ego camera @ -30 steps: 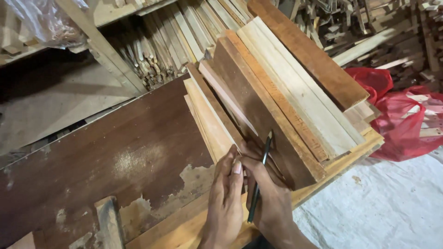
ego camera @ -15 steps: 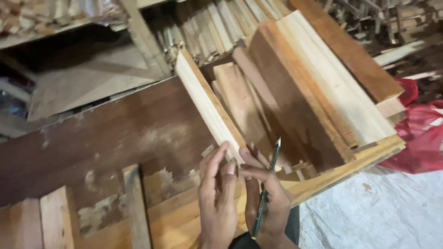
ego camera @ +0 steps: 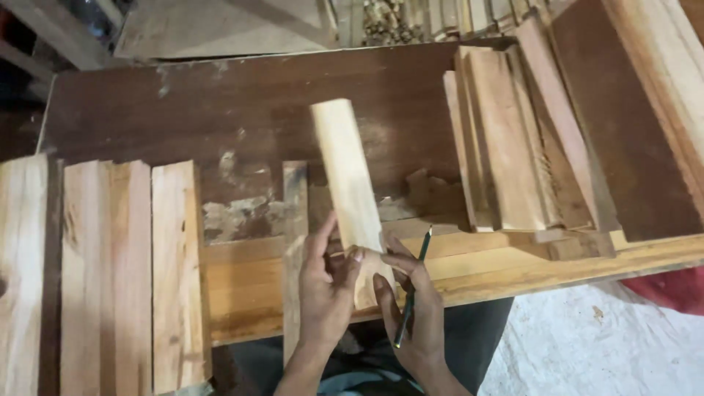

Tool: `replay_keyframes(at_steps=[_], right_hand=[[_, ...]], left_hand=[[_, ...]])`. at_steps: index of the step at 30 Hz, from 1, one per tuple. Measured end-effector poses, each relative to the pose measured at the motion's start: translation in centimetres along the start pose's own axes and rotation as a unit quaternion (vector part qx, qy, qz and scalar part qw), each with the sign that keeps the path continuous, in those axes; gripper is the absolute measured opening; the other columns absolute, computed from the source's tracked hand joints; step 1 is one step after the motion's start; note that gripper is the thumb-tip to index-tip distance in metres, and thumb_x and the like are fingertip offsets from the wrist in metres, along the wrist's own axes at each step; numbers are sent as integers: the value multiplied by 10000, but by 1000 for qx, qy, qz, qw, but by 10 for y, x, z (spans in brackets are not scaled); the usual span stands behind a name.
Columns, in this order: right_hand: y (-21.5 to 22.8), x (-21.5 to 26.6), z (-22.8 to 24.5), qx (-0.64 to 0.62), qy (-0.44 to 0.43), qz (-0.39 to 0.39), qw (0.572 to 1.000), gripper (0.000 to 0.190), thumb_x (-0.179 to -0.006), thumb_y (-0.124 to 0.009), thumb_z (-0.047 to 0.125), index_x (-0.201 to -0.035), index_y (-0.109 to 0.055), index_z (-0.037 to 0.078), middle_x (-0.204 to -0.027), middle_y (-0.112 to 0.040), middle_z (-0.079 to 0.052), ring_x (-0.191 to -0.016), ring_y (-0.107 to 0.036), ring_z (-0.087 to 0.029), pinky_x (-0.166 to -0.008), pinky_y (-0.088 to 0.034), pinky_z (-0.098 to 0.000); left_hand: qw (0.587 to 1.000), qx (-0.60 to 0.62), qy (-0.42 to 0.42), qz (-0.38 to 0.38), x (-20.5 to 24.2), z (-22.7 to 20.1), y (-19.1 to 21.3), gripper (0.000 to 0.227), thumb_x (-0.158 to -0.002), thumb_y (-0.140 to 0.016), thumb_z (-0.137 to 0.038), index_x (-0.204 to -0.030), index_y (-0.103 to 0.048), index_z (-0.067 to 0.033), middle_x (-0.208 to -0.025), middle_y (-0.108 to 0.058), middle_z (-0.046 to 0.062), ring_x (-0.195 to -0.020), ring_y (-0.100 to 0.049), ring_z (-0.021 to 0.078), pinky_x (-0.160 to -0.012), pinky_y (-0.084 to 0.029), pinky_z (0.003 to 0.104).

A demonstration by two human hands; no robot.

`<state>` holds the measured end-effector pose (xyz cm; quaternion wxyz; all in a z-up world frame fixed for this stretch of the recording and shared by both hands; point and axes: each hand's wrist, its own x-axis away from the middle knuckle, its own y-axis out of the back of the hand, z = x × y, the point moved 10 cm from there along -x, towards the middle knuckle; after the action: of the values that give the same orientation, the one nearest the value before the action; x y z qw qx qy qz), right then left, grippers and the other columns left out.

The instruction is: Marking wooden slats with a pencil in a workshop

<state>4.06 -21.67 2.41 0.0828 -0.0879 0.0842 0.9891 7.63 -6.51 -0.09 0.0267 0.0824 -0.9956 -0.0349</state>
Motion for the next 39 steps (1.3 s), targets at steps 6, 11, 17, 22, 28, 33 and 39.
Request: replay_keyframes(at_steps=[6, 11, 17, 22, 28, 33, 39], right_hand=[[-17, 20, -31, -93, -175, 25, 980, 416, -875, -508, -200, -1159, -655, 67, -1605, -528, -110, -1444, -540, -190, -1016, -464, -203], [-29, 24, -19, -158, -376, -38, 912, 397, -963, -501, 198, -1280, -717, 97, -1089, -436, -77, -978, -427, -196, -762, -342, -268], [-37, 41, -10, -127, -525, -116, 833, 600, -925, -504, 368, -1443, -755, 199, -741, -531, -66, -603, -432, -156, -538, -296, -280], [-36, 40, -9, -115, -514, -114, 842, 541, -960, -514, 378, -1382, -793, 185, -699, -443, -69, -610, -374, -159, -547, -272, -296], [-30, 15, -35, -79, -403, -48, 910, 479, -959, -463, 278, -1318, -721, 93, -1475, -631, -122, -1433, -609, -258, -1155, -510, -384], [-66, -21, -2, 286, 20, 166, 944, 663, -680, -639, -149, -1294, -559, 88, -1454, -592, -149, -1208, -537, -360, -823, -536, -494], [-69, -21, -1, 283, 30, 152, 947, 576, -744, -750, -9, -1272, -558, 119, -1475, -579, -146, -1186, -539, -380, -837, -505, -460]], left_hand=[[965, -238, -100, 52, 11, -19, 3, 595, -1022, -533, -203, -1574, -345, -85, -1445, -490, 259, -1179, -643, 390, -1016, -551, 508], [938, -334, -37, 87, 19, 7, 4, 593, -1050, -397, -333, -1600, -316, -130, -1509, -435, 213, -1333, -473, 404, -1040, -435, 527], [871, -462, -159, 46, 32, -13, 8, 606, -935, -634, -225, -1463, -468, 21, -1398, -570, 247, -1239, -553, 434, -868, -556, 502], [878, -446, -169, 46, 32, -20, 12, 521, -924, -640, -178, -1399, -514, -4, -1451, -543, 262, -1198, -565, 475, -778, -557, 551], [850, -490, -190, -36, 24, -35, 40, 360, -1026, -554, -345, -1335, -608, -169, -1362, -611, 172, -1243, -622, 386, -1030, -531, 485], [864, -498, -79, -8, 10, -26, 66, 584, -952, -663, -409, -1433, -516, -113, -1274, -486, 172, -1100, -605, 347, -616, -661, 481], [849, -527, -39, -28, 3, -8, 69, 611, -854, -684, -345, -1406, -515, -146, -1138, -587, 140, -860, -687, 358, -492, -613, 512]])
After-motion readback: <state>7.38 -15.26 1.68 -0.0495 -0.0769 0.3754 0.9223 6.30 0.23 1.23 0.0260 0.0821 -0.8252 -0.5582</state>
